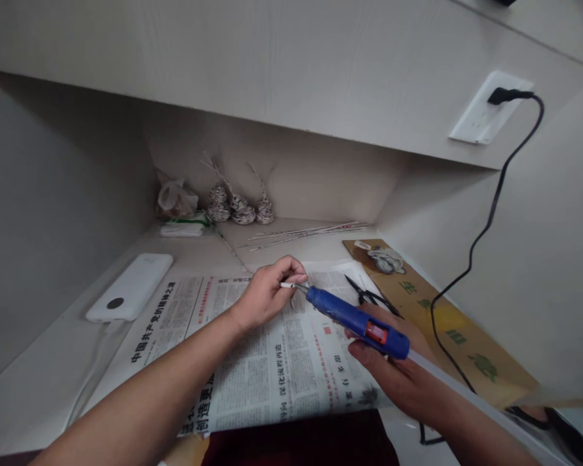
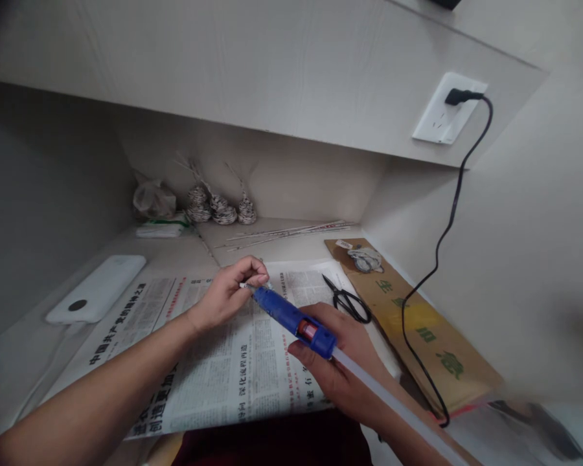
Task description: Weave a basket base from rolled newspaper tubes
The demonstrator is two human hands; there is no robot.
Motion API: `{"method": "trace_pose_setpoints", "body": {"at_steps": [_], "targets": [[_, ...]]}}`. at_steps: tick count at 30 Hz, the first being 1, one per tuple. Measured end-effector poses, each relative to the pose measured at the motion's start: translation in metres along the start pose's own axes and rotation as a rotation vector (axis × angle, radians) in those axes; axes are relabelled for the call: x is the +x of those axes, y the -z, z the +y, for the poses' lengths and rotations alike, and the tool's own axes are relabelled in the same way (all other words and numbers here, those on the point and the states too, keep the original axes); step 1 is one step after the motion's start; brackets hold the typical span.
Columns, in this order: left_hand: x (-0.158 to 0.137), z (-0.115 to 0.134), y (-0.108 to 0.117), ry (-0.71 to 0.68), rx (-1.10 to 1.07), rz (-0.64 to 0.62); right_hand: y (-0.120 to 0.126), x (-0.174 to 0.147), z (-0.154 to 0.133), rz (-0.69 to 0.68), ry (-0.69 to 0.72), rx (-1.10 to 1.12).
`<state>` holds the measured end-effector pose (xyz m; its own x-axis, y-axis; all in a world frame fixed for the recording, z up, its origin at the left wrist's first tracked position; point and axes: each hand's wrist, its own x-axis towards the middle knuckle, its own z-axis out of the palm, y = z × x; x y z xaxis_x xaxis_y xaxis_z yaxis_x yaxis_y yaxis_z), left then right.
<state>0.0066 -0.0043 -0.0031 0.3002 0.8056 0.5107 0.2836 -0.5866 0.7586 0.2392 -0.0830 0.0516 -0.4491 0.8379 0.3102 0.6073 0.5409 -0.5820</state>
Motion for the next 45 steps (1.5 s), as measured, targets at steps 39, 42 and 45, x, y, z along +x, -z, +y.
{"method": "trace_pose_setpoints", "body": {"at_steps": [39, 42, 45], "targets": [[-0.001, -0.001, 0.001, -0.035, 0.149, -0.054, 0.001, -0.002, -0.003, -0.035, 0.030, -0.097], [-0.001, -0.002, 0.001, -0.025, 0.159, -0.059, 0.002, -0.003, -0.004, -0.045, 0.030, -0.135], [-0.001, -0.002, 0.001, -0.016, 0.176, -0.066, 0.003, -0.004, -0.006, -0.062, 0.023, -0.148]]}}
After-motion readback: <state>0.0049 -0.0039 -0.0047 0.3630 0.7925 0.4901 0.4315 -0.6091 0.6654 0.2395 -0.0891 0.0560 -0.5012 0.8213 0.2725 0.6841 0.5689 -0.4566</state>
